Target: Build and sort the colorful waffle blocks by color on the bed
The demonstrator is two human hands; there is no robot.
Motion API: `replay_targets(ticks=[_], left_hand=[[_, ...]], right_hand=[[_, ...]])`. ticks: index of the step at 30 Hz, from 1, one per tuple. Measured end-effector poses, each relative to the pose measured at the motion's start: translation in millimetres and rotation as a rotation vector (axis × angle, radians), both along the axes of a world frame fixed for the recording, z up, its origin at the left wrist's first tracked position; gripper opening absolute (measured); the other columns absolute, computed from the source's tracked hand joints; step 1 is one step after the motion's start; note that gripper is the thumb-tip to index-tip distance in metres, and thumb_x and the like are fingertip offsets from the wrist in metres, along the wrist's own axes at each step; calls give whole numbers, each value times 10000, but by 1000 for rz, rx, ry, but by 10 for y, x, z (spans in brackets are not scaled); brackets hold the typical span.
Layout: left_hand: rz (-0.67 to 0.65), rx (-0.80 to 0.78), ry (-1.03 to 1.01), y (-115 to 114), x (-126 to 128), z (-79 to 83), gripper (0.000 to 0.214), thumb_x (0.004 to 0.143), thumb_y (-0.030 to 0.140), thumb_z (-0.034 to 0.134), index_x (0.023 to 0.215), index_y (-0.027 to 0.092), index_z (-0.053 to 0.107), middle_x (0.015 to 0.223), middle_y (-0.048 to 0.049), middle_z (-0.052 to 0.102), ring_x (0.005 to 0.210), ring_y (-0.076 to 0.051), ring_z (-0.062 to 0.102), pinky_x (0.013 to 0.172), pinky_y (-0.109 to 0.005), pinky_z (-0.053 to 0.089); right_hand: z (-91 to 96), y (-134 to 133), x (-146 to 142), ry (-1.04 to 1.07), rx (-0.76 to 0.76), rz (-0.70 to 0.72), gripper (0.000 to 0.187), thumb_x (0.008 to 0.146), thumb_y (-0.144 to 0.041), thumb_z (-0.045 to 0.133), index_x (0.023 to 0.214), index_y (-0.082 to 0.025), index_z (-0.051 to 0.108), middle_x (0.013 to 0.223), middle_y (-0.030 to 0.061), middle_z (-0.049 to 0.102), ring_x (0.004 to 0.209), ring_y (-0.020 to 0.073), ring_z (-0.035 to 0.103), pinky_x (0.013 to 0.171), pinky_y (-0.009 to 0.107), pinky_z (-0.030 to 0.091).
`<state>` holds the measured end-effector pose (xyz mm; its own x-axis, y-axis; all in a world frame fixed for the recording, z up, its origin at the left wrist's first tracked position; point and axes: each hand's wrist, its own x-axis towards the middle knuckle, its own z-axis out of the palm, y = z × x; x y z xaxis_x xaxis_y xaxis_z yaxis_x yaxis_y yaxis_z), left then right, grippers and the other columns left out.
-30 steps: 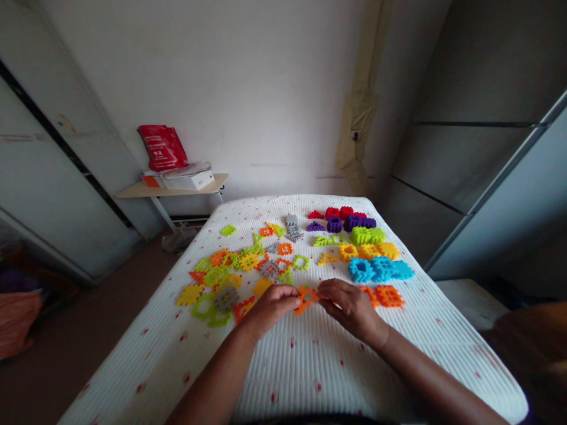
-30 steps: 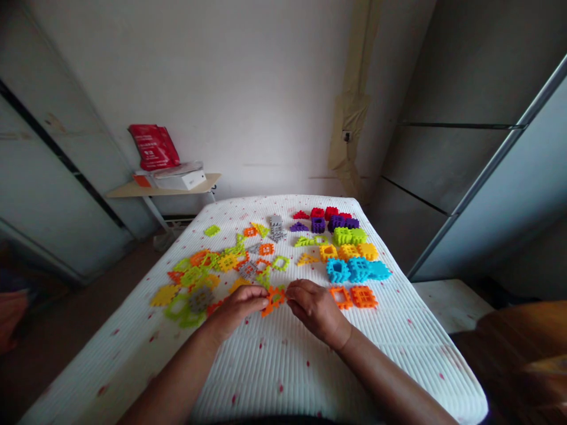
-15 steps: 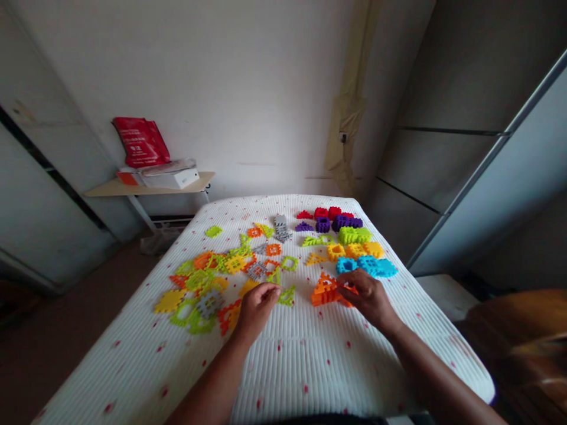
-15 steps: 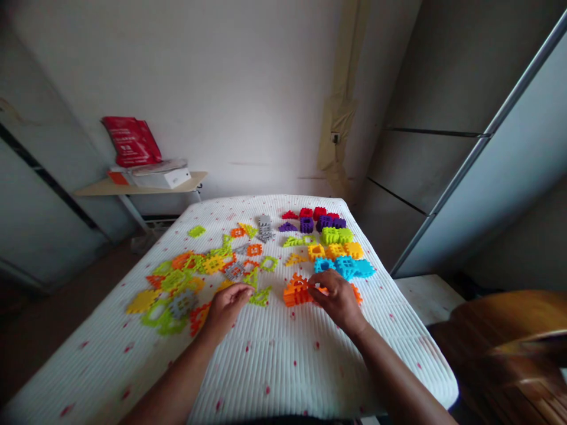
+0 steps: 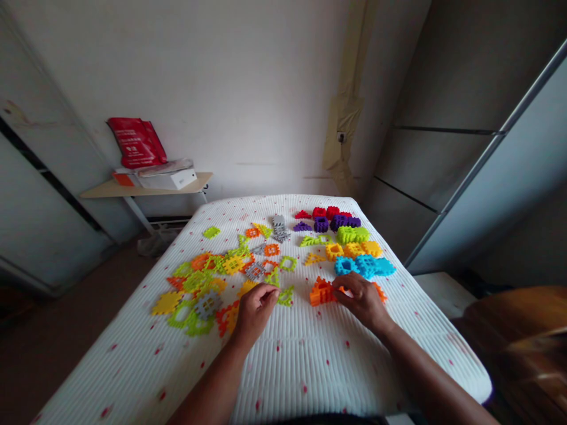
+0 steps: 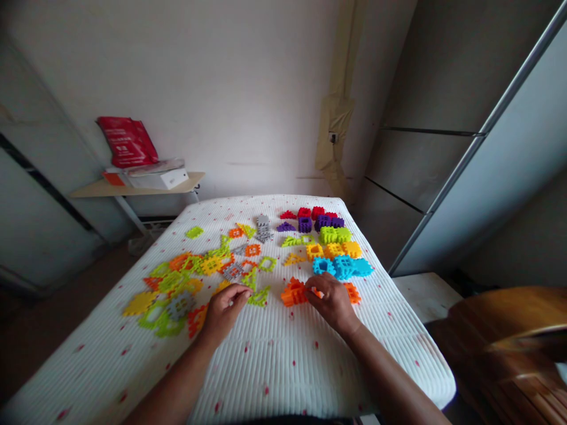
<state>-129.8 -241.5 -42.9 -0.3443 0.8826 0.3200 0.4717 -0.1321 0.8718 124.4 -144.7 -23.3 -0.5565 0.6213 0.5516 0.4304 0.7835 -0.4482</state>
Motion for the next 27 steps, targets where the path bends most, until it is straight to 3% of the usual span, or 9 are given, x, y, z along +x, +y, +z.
replay_targets(ticks=[12, 18, 23, 27], left_hand=[[-2, -3, 38, -12, 2, -2, 217, 783, 324, 519, 744, 165, 662, 701, -29, 650, 655, -147, 578, 616, -242, 440], [55, 13, 121, 39, -39, -19, 188, 784, 282, 502, 787, 176, 659, 764, -42, 660, 709, -155, 598, 663, -262, 469], [23, -103, 530, 305, -77, 165, 190, 770, 188, 521, 870, 181, 683, 889, -65, 666, 882, -189, 584, 839, -322, 441], [30, -284, 846, 595, -20, 329, 201, 774, 293, 564, 903, 212, 697, 956, -92, 658, 987, -261, 541, 886, -409, 390]], right_hand=[[-60, 1, 3, -36, 14, 20, 71, 851, -204, 534, 822, -209, 598, 831, 37, 668, 770, 163, 611, 671, 280, 486], [-8, -70, 28, 104, 95, -6, 69, 860, -231, 538, 848, -211, 602, 986, 81, 666, 881, 186, 637, 732, 310, 525], [58, -175, 5, 150, 284, 32, 88, 841, -142, 544, 885, -206, 585, 912, 83, 663, 799, 168, 634, 681, 296, 514], [57, -236, -36, 124, 368, 97, 120, 826, -109, 540, 898, -195, 585, 885, 84, 662, 764, 162, 628, 655, 288, 505]])
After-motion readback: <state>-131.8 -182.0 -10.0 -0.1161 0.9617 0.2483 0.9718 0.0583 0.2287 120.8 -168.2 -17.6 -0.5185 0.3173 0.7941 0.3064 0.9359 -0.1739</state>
